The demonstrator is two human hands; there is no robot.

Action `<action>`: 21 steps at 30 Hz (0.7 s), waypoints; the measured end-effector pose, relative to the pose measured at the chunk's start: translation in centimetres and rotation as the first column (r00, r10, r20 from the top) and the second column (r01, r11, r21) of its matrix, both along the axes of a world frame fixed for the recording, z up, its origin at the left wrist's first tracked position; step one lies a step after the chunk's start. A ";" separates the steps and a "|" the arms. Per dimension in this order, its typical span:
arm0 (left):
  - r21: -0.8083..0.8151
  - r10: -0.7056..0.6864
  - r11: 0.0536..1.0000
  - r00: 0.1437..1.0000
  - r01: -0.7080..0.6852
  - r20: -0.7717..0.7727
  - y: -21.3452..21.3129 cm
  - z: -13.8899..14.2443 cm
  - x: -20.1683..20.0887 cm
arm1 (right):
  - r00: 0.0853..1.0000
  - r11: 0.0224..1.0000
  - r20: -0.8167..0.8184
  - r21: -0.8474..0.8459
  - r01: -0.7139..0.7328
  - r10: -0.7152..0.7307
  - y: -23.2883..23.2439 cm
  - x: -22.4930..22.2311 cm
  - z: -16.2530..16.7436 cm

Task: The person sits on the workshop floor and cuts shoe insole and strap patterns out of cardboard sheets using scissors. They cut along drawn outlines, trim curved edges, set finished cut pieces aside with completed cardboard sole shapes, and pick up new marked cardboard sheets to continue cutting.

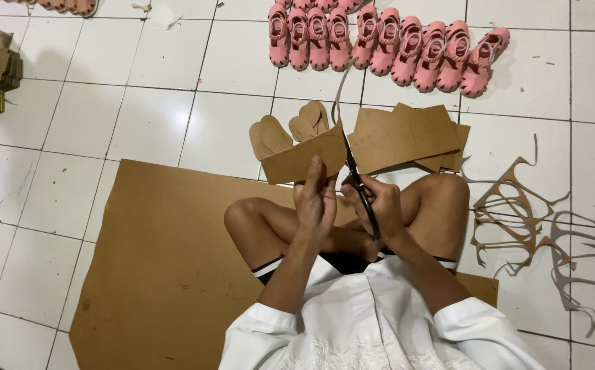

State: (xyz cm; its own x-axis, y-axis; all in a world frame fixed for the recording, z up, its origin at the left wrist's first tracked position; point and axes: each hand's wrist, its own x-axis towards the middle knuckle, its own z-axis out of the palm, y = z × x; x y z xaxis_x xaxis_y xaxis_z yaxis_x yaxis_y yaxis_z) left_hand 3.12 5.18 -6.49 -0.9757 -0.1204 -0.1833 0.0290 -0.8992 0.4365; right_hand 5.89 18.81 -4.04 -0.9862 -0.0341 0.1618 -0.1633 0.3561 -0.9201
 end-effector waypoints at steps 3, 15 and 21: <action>-0.104 0.082 0.990 0.987 -0.097 -0.139 0.8 -0.8 0.1 | 1.000 0.999 0.026 -0.032 -0.003 0.003 -0.6 0.0 -0.2; -0.182 -0.049 0.983 0.996 0.035 -0.073 -0.5 2.1 1.1 | 0.993 0.969 0.078 -0.237 -0.064 0.084 -0.3 0.0 -0.3; -0.224 -0.097 0.971 0.994 0.082 -0.057 -1.4 2.0 1.1 | 0.996 0.981 0.065 -0.188 -0.050 0.063 0.1 0.2 -0.2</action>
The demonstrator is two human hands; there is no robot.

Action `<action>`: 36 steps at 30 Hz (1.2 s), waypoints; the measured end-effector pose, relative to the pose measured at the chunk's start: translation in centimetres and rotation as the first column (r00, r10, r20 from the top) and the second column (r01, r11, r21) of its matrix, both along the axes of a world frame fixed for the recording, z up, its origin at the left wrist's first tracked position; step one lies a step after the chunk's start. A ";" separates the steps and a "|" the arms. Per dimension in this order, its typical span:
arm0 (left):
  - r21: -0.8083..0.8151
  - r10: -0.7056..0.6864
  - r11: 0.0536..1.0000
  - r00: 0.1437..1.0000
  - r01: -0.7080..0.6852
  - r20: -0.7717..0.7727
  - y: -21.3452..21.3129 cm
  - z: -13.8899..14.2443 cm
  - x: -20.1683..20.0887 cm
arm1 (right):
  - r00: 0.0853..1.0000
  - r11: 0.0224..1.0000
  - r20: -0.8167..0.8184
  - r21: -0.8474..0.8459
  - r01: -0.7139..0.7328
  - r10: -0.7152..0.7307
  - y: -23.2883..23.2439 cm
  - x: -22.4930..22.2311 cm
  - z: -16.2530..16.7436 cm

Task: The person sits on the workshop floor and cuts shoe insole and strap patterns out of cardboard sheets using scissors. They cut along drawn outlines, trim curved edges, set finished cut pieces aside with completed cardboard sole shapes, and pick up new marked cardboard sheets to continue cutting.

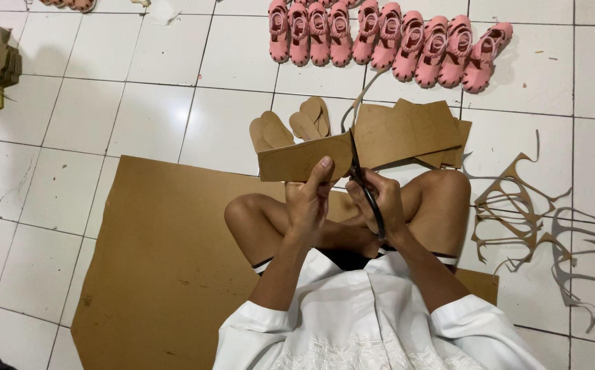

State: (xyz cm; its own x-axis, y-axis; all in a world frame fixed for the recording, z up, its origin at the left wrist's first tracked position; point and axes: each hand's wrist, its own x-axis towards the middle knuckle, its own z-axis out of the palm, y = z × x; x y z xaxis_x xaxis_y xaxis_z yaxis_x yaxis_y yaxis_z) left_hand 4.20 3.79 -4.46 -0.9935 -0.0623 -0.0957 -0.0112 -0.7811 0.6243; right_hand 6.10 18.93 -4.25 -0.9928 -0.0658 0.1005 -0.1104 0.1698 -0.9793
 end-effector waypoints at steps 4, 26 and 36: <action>-0.076 -0.020 0.997 0.998 0.025 0.065 -0.5 0.1 0.0 | 1.000 1.000 0.013 0.010 -0.019 0.019 0.3 0.2 0.3; -0.279 -0.010 0.960 0.999 -0.003 -0.047 -0.3 1.7 -0.3 | 0.997 0.996 0.041 -0.064 -0.061 0.064 -0.1 -0.6 -0.8; -0.224 -0.095 0.972 0.989 0.068 -0.114 -1.5 1.0 -0.5 | 0.998 0.998 0.041 0.030 -0.055 0.054 0.2 0.0 0.1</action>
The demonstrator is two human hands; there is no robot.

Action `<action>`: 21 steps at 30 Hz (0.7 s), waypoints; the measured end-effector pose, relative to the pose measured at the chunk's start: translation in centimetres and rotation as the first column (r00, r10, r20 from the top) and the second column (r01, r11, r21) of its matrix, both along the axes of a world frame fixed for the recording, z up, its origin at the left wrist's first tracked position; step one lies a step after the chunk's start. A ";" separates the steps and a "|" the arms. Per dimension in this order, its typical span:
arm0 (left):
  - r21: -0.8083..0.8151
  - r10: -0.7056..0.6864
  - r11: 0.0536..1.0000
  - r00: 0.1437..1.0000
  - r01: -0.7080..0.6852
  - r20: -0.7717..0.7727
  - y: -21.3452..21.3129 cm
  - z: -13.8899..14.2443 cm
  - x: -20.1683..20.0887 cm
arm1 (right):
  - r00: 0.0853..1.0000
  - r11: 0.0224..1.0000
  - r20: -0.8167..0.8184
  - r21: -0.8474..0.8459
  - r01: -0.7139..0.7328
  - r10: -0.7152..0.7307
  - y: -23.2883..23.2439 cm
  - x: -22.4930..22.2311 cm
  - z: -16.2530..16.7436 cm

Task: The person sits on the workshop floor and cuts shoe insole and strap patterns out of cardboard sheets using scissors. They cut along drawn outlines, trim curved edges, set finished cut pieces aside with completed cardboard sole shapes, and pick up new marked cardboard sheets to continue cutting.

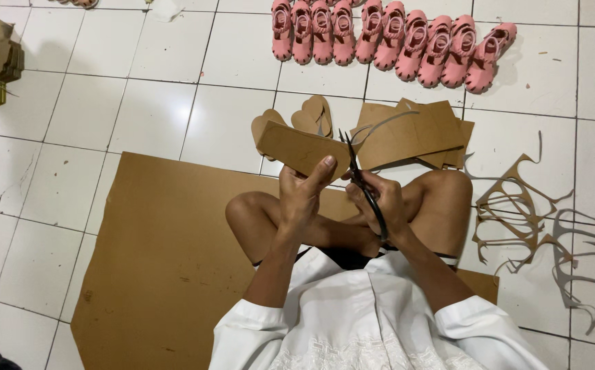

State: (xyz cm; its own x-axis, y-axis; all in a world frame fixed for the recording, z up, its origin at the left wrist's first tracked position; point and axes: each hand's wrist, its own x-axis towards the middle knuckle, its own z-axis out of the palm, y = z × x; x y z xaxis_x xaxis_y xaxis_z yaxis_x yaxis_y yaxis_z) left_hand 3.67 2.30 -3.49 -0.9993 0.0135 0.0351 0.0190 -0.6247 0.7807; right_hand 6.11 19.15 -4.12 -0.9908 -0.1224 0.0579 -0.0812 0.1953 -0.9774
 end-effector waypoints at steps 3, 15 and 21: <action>-0.096 -0.010 0.995 0.998 0.017 0.068 -0.6 0.3 -0.2 | 0.999 0.999 -0.034 0.040 -0.016 0.017 0.3 0.1 0.2; -0.211 0.091 0.974 0.996 -0.089 0.002 -0.3 0.1 -0.3 | 0.997 0.999 0.077 0.047 0.008 -0.011 -0.2 0.4 -0.2; -0.298 0.023 0.954 1.000 -0.028 -0.020 -1.2 1.2 0.0 | 0.999 0.999 0.020 -0.026 -0.048 0.048 -0.1 0.1 -1.1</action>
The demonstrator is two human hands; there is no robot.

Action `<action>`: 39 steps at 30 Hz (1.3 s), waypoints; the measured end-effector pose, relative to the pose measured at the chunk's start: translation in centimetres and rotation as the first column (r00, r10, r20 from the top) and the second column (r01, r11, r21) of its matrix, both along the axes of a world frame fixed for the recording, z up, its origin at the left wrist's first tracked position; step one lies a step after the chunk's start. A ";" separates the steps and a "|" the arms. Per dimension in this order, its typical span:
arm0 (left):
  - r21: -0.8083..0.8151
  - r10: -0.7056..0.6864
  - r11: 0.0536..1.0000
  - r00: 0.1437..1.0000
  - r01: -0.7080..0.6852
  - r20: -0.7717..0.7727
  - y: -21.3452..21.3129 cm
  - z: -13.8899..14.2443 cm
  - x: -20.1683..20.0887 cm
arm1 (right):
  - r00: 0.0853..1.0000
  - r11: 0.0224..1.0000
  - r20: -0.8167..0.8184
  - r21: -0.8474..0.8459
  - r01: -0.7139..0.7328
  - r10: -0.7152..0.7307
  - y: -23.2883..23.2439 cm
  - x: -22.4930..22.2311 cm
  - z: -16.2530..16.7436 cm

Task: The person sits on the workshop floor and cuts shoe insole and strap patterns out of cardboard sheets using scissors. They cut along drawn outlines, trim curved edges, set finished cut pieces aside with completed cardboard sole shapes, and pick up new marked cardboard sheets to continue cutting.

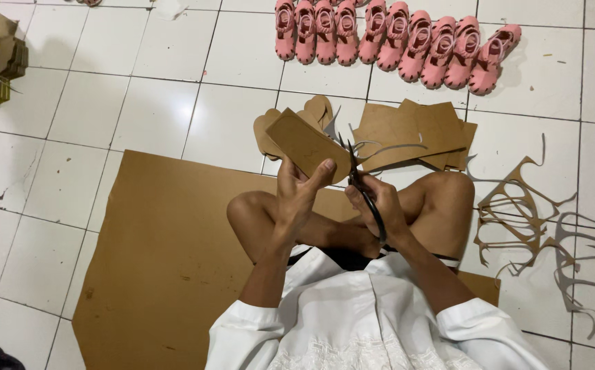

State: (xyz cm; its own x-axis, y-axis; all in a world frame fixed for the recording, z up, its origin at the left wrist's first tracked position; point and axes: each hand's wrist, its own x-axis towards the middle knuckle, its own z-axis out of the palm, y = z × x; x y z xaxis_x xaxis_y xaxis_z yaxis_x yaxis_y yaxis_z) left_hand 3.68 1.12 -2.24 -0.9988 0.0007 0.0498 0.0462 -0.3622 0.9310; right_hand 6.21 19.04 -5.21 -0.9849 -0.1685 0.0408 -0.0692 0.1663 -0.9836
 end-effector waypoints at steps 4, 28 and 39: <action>-0.059 -0.007 0.998 1.000 0.006 -0.008 -0.4 0.5 0.2 | 1.000 1.000 0.014 0.005 -0.016 0.016 0.0 0.2 0.1; -0.172 -0.123 0.977 0.991 0.129 0.043 -1.3 1.1 0.5 | 0.999 0.995 -0.041 0.102 -0.019 0.023 0.8 1.0 -1.2; -0.217 -0.178 0.957 0.980 0.192 0.084 -1.8 1.6 0.3 | 0.999 0.990 -0.050 0.143 -0.009 0.016 0.8 1.1 -0.5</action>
